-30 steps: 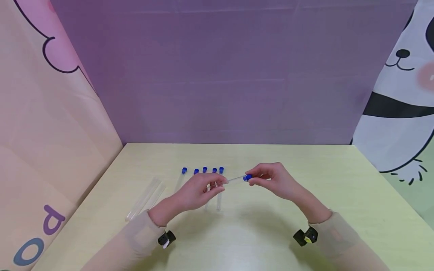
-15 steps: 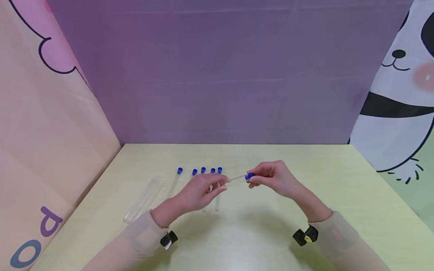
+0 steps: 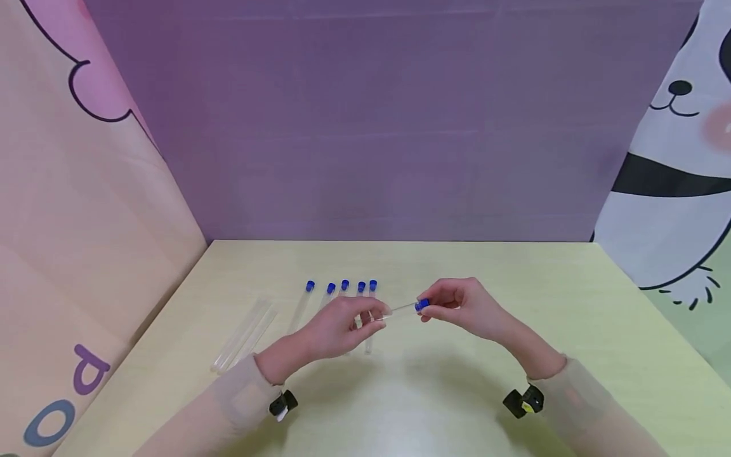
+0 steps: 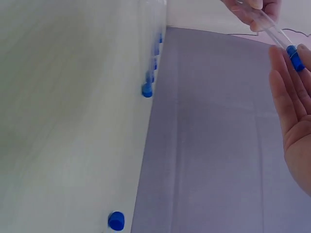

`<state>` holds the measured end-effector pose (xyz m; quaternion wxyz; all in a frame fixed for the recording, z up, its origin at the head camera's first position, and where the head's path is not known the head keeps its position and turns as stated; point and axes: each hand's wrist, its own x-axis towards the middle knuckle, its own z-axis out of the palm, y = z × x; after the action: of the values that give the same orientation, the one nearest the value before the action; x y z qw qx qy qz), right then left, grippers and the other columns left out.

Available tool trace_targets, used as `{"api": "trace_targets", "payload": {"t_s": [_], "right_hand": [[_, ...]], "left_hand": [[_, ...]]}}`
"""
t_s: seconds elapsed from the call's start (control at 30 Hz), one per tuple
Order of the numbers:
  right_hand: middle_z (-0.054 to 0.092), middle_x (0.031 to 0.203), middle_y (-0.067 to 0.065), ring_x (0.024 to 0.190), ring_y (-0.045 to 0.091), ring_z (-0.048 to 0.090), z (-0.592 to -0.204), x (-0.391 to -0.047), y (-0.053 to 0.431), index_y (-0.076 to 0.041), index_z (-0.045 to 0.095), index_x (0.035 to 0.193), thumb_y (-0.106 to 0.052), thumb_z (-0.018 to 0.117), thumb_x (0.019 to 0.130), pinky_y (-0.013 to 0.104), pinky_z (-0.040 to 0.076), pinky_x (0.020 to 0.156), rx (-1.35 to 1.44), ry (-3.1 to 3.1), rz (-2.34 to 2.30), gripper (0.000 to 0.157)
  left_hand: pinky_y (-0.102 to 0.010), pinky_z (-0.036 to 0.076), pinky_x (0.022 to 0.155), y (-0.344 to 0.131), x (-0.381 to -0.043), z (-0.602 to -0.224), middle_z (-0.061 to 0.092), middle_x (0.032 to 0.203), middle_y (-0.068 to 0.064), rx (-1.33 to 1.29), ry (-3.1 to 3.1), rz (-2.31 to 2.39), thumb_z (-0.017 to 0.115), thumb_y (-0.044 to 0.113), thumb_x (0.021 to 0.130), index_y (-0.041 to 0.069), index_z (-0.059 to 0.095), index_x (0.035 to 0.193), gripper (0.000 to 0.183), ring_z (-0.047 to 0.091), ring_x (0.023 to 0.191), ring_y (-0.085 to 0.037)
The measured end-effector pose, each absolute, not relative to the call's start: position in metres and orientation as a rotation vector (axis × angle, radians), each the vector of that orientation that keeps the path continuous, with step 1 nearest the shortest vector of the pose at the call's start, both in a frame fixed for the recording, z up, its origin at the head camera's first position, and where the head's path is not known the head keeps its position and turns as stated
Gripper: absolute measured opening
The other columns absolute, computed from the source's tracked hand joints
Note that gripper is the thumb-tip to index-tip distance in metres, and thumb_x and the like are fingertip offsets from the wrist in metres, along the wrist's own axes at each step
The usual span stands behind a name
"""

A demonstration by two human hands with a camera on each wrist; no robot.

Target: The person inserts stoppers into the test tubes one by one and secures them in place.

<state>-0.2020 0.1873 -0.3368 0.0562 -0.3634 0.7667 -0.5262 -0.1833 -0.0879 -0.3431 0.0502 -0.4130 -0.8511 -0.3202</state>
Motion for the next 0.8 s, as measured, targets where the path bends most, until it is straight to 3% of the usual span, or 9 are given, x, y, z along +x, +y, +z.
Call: {"api": "trace_targets", "payload": {"t_s": [0.27,0.57,0.8], "right_hand": [[0.071,0.09,0.003,0.077,0.012,0.068,-0.349,-0.205,0.2,-0.007,0.069,0.105,-0.011,0.071,0.089,0.029,0.054,0.074,-1.14,2.535,-1.391,0.016],[0.07,0.09,-0.002,0.077,0.016,0.066,-0.355,-0.206,0.216,-0.008,0.069,0.105,-0.01,0.071,0.089,0.029,0.052,0.074,-1.178,2.632,-1.279,0.017],[0.068,0.088,-0.006,0.077,0.007,0.062,-0.361,-0.209,0.226,-0.01,0.069,0.105,-0.013,0.071,0.09,0.028,0.052,0.072,-1.215,2.689,-1.218,0.016]], "left_hand": [[-0.021,0.046,0.059,-0.104,-0.184,-0.357,0.065,0.084,0.009,-1.159,-2.717,-0.8,0.066,0.015,0.094,0.008,0.069,0.111,0.019,0.056,0.072,-0.004],[-0.022,0.045,0.058,-0.131,-0.188,-0.363,0.063,0.083,0.011,-1.065,-2.755,-0.711,0.067,0.016,0.093,0.01,0.068,0.112,0.02,0.054,0.069,-0.002],[-0.023,0.047,0.058,-0.152,-0.193,-0.365,0.063,0.084,0.011,-1.021,-2.746,-0.782,0.068,0.012,0.092,0.011,0.066,0.109,0.018,0.055,0.069,-0.002]]}}
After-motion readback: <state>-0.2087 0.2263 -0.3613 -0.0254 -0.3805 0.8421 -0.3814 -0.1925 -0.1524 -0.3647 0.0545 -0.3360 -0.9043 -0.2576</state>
